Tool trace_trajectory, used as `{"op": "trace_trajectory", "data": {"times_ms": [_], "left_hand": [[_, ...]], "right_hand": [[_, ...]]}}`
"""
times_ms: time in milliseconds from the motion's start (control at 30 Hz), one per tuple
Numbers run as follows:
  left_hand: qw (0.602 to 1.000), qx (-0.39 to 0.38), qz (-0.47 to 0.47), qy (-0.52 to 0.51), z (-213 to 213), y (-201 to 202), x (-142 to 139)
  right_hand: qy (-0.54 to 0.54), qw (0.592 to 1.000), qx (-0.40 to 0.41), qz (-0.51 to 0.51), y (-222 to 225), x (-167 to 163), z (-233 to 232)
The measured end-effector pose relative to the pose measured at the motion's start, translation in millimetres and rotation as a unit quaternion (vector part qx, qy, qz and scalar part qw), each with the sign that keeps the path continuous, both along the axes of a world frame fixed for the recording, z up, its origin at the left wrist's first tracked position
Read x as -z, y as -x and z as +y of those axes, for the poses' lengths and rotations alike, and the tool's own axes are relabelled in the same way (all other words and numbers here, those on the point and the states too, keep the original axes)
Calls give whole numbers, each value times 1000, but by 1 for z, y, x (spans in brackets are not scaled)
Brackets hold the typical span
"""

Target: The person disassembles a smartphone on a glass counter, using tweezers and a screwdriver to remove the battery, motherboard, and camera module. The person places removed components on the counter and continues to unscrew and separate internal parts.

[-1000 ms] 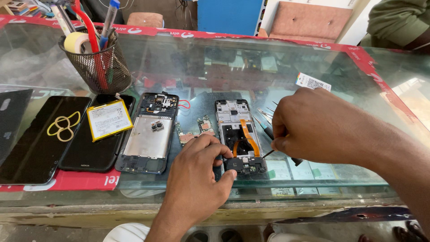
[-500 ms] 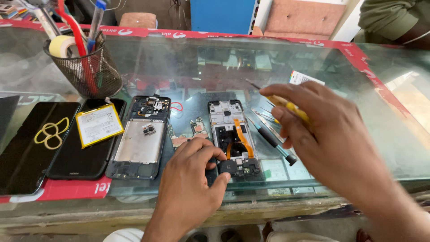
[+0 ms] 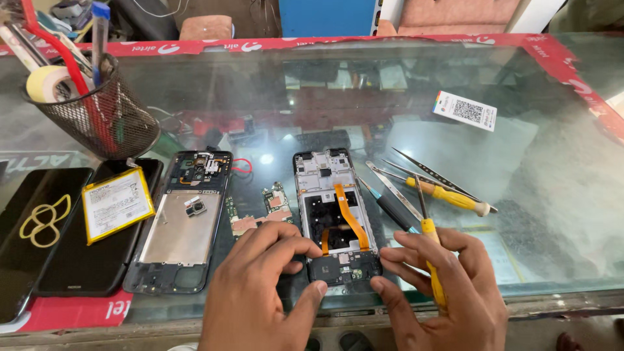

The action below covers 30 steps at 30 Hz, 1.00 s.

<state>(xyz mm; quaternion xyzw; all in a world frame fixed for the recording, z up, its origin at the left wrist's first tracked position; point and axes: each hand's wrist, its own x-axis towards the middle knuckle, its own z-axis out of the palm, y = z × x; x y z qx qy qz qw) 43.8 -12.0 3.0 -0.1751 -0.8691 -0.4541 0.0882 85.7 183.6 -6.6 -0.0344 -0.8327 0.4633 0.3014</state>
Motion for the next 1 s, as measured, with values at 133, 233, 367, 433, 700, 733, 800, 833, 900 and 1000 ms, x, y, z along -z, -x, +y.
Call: {"op": "trace_trajectory", "data": {"times_ms": [133,233,367,433,700,733,800,833,900,1000], "left_hand": [[999,14,33,-6,-6,0,7],[1000,12,-4,13,-11,-3,9],[999,21,2,27,-15,-3,11],[999,32,18,25,-16,-3,11],[999,26,-31,29,-18,-3,16],[999,24,-33,29,-18,-4,17],[999,23,-34,30,-18,-4,17],[999,22,-41,28,-18,-4,17],[998,19,-53,25,-17,-4,16],[998,22,-56,20,-17,-3,15]], "right_hand": [[33,999,-15,-11,-3,0,1],[37,999,-15,-30,-5,0,2],[36,998,-12,-45,-3,1,3],[34,998,-15,-42,-2,1,4],[40,998,-28,-48,-2,-1,6],[35,997,-29,-56,-2,-2,6],[28,997,-31,-63,-1,-3,8],[27,997,-34,-66,0,-3,8],[27,997,-33,-70,0,-3,8],[28,996,-25,-75,0,-3,7]]}}
